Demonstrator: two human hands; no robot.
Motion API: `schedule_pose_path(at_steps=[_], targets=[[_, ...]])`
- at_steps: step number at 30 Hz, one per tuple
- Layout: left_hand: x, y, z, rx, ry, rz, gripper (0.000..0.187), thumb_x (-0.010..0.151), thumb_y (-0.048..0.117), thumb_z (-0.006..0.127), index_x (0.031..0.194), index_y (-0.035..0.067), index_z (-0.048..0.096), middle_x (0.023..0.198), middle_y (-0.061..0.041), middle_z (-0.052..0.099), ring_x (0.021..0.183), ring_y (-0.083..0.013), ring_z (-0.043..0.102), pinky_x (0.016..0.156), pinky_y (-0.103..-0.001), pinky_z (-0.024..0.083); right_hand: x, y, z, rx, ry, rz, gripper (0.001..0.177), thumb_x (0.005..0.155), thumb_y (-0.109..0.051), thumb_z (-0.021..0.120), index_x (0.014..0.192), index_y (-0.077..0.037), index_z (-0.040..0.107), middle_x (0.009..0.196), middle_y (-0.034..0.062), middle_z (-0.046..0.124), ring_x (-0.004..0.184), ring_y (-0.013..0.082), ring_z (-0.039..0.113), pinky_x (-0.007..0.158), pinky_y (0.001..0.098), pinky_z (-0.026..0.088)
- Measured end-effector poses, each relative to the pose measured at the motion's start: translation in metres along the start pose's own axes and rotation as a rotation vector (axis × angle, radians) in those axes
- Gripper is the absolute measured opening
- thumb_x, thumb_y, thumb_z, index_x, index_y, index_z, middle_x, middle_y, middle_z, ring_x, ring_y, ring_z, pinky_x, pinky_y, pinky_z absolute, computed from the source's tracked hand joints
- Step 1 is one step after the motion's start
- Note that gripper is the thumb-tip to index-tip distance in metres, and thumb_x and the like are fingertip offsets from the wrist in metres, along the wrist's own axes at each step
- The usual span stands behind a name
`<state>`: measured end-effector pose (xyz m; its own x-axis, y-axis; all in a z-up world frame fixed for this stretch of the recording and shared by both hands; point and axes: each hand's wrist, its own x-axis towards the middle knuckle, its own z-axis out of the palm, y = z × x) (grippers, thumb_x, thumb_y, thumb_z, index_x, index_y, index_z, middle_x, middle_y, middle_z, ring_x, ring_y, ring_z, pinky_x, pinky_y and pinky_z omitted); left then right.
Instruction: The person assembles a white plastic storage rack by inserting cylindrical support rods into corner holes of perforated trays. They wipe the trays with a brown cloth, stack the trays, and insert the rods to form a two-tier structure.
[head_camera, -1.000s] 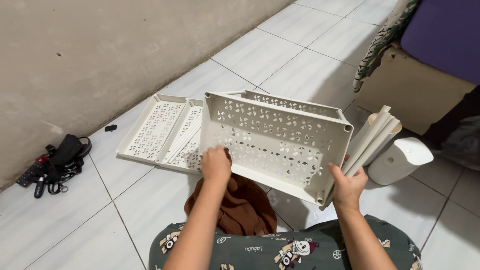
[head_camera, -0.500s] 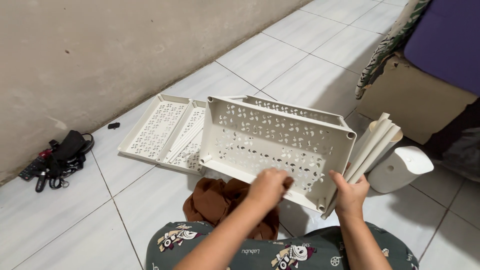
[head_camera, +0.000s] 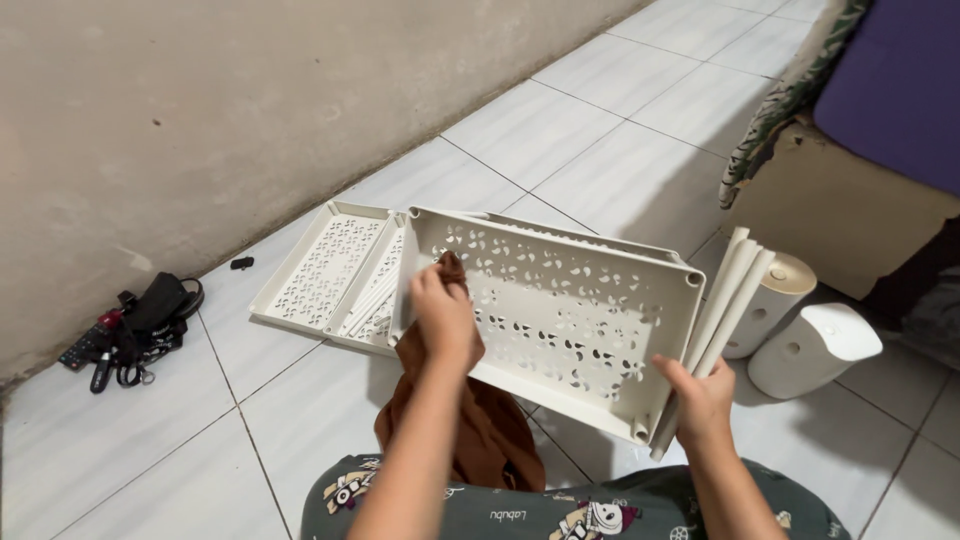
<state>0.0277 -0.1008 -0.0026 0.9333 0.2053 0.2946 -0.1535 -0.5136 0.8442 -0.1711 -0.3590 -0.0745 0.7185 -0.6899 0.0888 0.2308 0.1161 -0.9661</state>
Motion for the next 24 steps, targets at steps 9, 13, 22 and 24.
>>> schedule_pose_path(at_steps=[9,13,22,24], targets=[[-0.08,0.0,-0.008,-0.116,-0.488,0.605,0.021,0.093,-0.003,0.058,0.108,0.002,0.071,0.115,-0.014,0.068,0.112,-0.0282,0.064,0.099,-0.038,0.053,0.027,-0.009,0.004,-0.052,0.12,-0.063,0.029,0.086,-0.007,0.075,0.111,0.005,0.065,0.095,0.0085,0.065,0.077,0.0161,0.06,0.067,0.0305,0.048],[-0.036,-0.043,-0.067,-0.176,-0.266,0.475,0.032,0.086,-0.009,0.056,0.105,0.009,0.075,0.119,-0.01,0.07,0.11,-0.0238,0.067,0.097,-0.035,0.053,0.06,-0.028,0.012,-0.072,0.156,0.018,0.032,0.086,-0.008,0.073,0.113,0.004,0.063,0.097,0.0099,0.067,0.079,0.0182,0.066,0.069,0.0322,0.055],[0.028,-0.208,-0.369,0.245,0.465,0.253,0.02,0.103,0.003,0.066,0.122,0.0,0.074,0.119,-0.012,0.071,0.115,-0.0204,0.065,0.106,-0.039,0.05,0.178,-0.045,0.003,-0.057,0.15,0.255,0.047,0.087,-0.014,0.071,0.125,0.009,0.055,0.105,0.0157,0.067,0.087,0.0265,0.071,0.072,0.0395,0.063],[0.019,-0.238,-0.423,0.345,0.546,0.202,0.023,0.102,0.006,0.067,0.123,0.002,0.073,0.121,-0.012,0.071,0.116,-0.0212,0.065,0.106,-0.039,0.051,0.21,-0.039,-0.004,-0.102,0.14,0.29,0.05,0.089,-0.018,0.072,0.129,0.007,0.056,0.108,0.0151,0.067,0.089,0.0261,0.07,0.073,0.0407,0.061]])
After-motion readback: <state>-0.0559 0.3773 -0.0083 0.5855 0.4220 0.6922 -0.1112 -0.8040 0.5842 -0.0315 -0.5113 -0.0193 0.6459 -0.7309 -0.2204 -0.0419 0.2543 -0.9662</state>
